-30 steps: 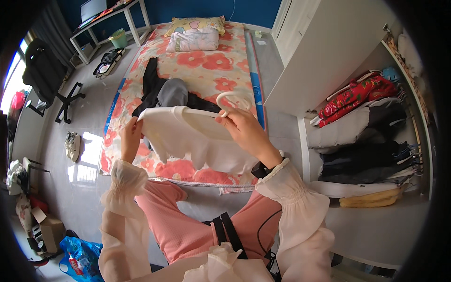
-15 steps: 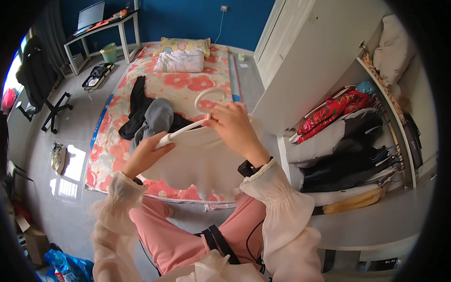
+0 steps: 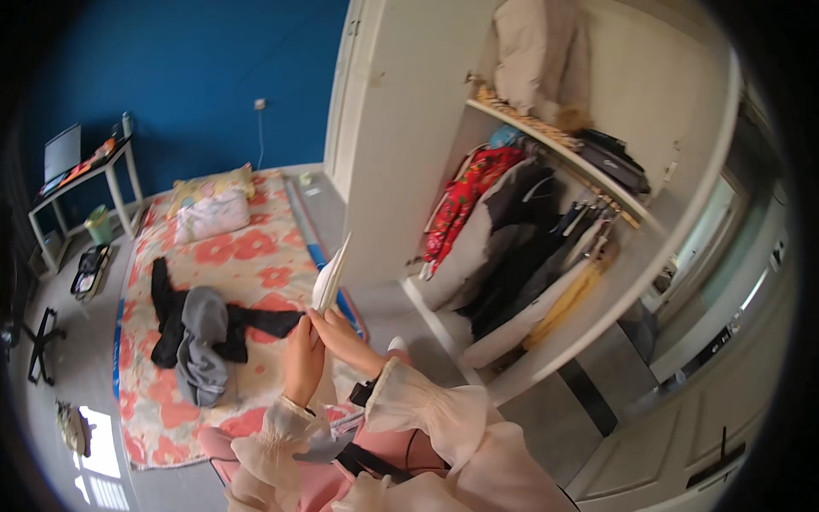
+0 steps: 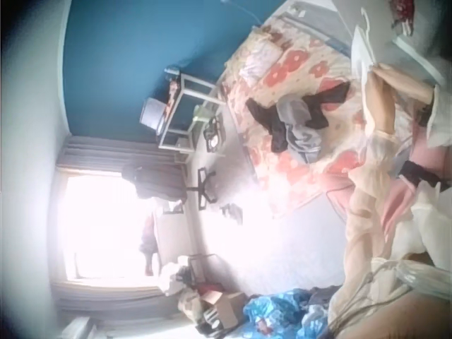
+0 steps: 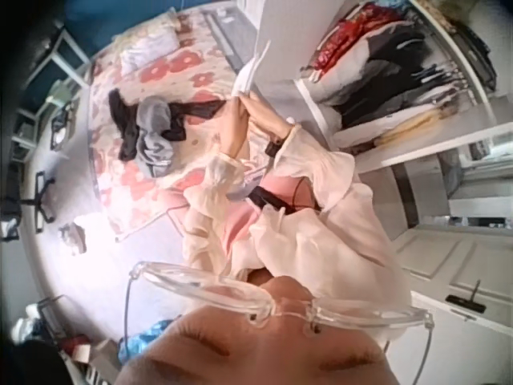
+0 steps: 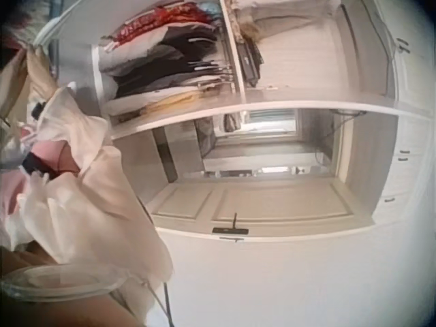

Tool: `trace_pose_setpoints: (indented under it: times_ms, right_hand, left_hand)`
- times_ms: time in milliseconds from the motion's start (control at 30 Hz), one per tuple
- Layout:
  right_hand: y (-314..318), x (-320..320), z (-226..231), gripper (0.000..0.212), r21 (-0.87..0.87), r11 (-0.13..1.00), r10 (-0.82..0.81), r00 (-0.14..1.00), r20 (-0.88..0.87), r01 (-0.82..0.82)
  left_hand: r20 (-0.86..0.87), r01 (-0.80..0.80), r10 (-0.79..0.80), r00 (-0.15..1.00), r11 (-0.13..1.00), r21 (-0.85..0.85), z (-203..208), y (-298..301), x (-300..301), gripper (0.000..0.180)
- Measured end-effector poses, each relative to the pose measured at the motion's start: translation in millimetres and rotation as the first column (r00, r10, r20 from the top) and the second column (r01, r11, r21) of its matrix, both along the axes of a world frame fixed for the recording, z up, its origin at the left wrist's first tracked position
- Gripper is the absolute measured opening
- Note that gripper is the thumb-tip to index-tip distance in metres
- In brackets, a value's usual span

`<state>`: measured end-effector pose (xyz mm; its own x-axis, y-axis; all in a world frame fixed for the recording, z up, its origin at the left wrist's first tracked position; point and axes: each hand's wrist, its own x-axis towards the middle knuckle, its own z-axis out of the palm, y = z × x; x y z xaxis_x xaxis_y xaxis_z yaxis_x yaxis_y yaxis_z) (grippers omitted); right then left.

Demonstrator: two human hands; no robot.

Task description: Hanging various items of clothing on hangers and placing them inside a wardrobe.

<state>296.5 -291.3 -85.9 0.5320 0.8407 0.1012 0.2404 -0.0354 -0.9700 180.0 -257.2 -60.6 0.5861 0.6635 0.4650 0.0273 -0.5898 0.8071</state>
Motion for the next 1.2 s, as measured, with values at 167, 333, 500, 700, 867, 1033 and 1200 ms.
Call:
trace_pose_setpoints:
  times_ms: [167, 333, 500, 700, 867, 1033, 1200]
  right_hand:
    - [-28, -6, 30, 0.038, 0.021, 0.968, -0.240, 0.947, -0.212, 0.250]
    - [-29, 59, 23, 0.037, 0.076, 0.847, -0.517, 0.849, -0.111, 0.526]
    - [-56, 149, 47, 0.038, 0.203, 0.697, -0.682, 0.724, -0.108, 0.687]
    - [-145, 281, 77, 0.042, 0.328, 0.371, -0.920, 0.294, 0.260, 0.869]
    - [-189, 343, 107, 0.040, 0.326, 0.165, -0.955, 0.068, 0.287, 0.931]
    - [-197, 423, 125, 0.039, 0.295, 0.193, -0.932, 0.081, 0.355, 0.936]
    - [-234, 536, 142, 0.044, 0.263, 0.013, -0.913, -0.096, 0.396, 0.965]
  left_hand:
    - [-0.094, 0.102, -0.078, 0.992, 0.951, 0.292, 2, -18, -4, 0.031]
    - [-0.074, 0.183, -0.167, 0.983, 0.926, 0.331, 8, -23, -35, 0.043]
    - [-0.076, 0.040, -0.035, 0.997, 0.997, 0.061, -64, 37, -83, 0.033]
    - [-0.217, -0.103, 0.044, 0.975, 0.957, -0.270, -137, 81, -139, 0.024]
    - [-0.469, -0.326, 0.114, 0.876, 0.856, -0.401, -136, 78, -163, 0.020]
    - [-0.615, -0.453, 0.162, 0.772, 0.819, -0.352, -125, 87, -106, 0.020]
    - [-0.632, -0.367, 0.130, 0.764, 0.893, -0.261, -111, 129, 6, 0.020]
